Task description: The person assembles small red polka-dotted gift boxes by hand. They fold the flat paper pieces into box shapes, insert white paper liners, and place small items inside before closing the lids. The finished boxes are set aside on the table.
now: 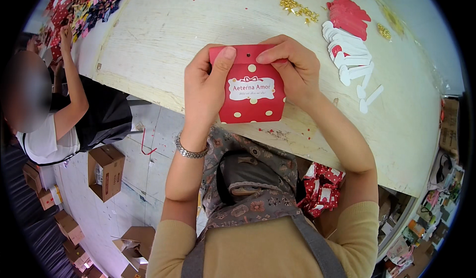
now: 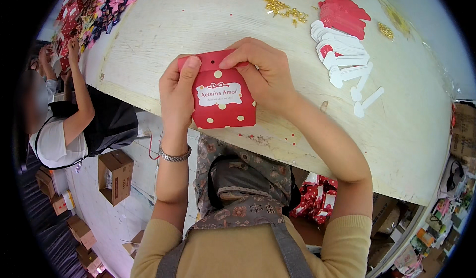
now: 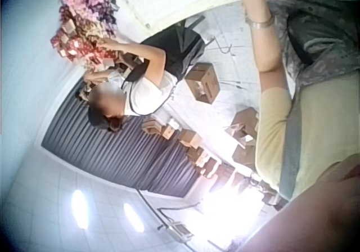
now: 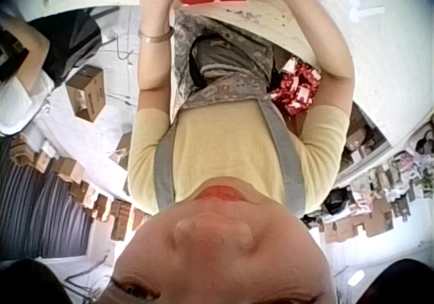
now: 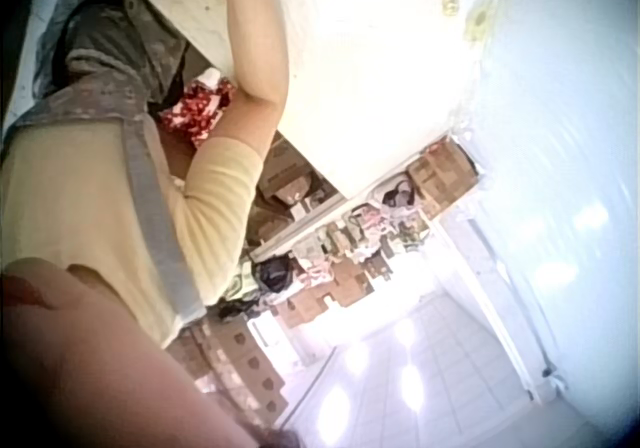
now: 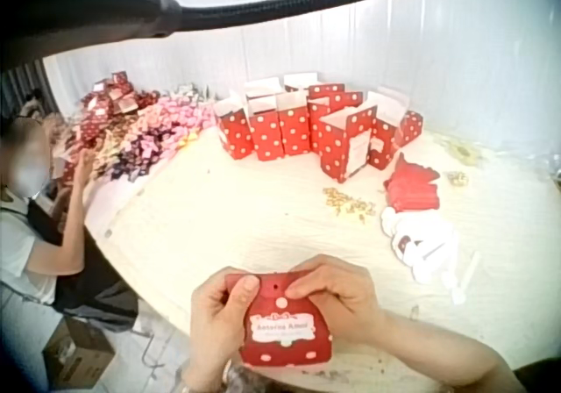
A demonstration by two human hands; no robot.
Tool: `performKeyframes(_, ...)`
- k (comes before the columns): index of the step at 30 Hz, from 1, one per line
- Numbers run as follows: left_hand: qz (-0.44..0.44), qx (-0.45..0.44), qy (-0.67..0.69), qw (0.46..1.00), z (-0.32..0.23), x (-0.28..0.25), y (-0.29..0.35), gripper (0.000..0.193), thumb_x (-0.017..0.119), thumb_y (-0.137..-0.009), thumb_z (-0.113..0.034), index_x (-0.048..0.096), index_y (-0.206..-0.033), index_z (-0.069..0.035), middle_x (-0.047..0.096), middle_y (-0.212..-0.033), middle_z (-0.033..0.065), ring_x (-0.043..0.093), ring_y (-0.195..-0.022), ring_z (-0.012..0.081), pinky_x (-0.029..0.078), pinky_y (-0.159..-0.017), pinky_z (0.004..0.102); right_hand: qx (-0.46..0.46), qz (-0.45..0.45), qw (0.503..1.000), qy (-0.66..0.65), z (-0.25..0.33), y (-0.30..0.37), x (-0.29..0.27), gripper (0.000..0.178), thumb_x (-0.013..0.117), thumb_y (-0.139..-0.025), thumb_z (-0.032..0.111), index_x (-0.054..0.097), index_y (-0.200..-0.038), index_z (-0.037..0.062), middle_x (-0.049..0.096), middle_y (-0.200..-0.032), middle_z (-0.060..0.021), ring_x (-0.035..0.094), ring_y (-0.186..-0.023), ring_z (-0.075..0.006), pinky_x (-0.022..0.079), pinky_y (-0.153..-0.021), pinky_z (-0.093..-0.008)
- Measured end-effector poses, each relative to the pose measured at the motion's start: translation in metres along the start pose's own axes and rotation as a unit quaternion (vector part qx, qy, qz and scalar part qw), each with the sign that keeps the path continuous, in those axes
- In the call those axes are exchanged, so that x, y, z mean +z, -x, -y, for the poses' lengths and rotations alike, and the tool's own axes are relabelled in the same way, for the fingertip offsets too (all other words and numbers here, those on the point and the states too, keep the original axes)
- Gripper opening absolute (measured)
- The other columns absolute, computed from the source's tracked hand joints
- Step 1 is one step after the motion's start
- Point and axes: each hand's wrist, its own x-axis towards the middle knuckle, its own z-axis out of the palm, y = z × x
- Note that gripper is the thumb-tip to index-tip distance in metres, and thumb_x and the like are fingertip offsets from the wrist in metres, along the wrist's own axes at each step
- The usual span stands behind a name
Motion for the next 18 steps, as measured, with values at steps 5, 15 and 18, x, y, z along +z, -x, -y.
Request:
performKeyframes(5, -0.028, 0.122, -0.078, 0.989, 0.003, 0.002, -0.003, 0.021, 0.061, -0.091, -0.019, 0.062, -0.088, 0.002, 0.062, -0.074, 0.0024, 0.052, -0.066, 0.0061, 0.045, -0.061, 0.0209, 0.055, -0.010, 0.996, -0.072, 0.013, -0.006, 0.000, 0.021, 0.048, -0.086, 0.000, 0.063, -0.100, 0.0024, 0.064, -0.100, -0.0089, 0.061, -0.093, -0.0181, 0.048, -0.082, -0.0286)
performKeyframes(15, 0.021, 0.287, -0.145, 0.947, 0.016, -0.016, -0.018, 0.010, 0.065, -0.084, -0.010, 0.062, -0.088, -0.002, 0.063, -0.079, 0.0108, 0.060, -0.065, 0.0206, 0.048, -0.061, 0.0287, 0.206, 0.154, 0.951, 0.173, 0.040, -0.018, -0.021, 0.022, 0.059, -0.088, 0.007, 0.064, -0.107, -0.0026, 0.069, -0.089, -0.0116, 0.062, -0.078, -0.0115, 0.049, -0.070, -0.0253)
performKeyframes(18, -0.003, 0.263, -0.167, 0.950, 0.006, -0.020, -0.026, 0.022, 0.067, -0.081, -0.010, 0.060, -0.100, -0.003, 0.063, -0.098, 0.0101, 0.060, -0.090, 0.0229, 0.048, -0.079, 0.0313, 0.090, 0.062, 0.948, 0.299, 0.032, -0.005, -0.005, 0.020, 0.063, -0.085, 0.008, 0.065, -0.102, -0.0037, 0.067, -0.081, -0.0145, 0.063, -0.066, -0.0156, 0.048, -0.062, -0.0258)
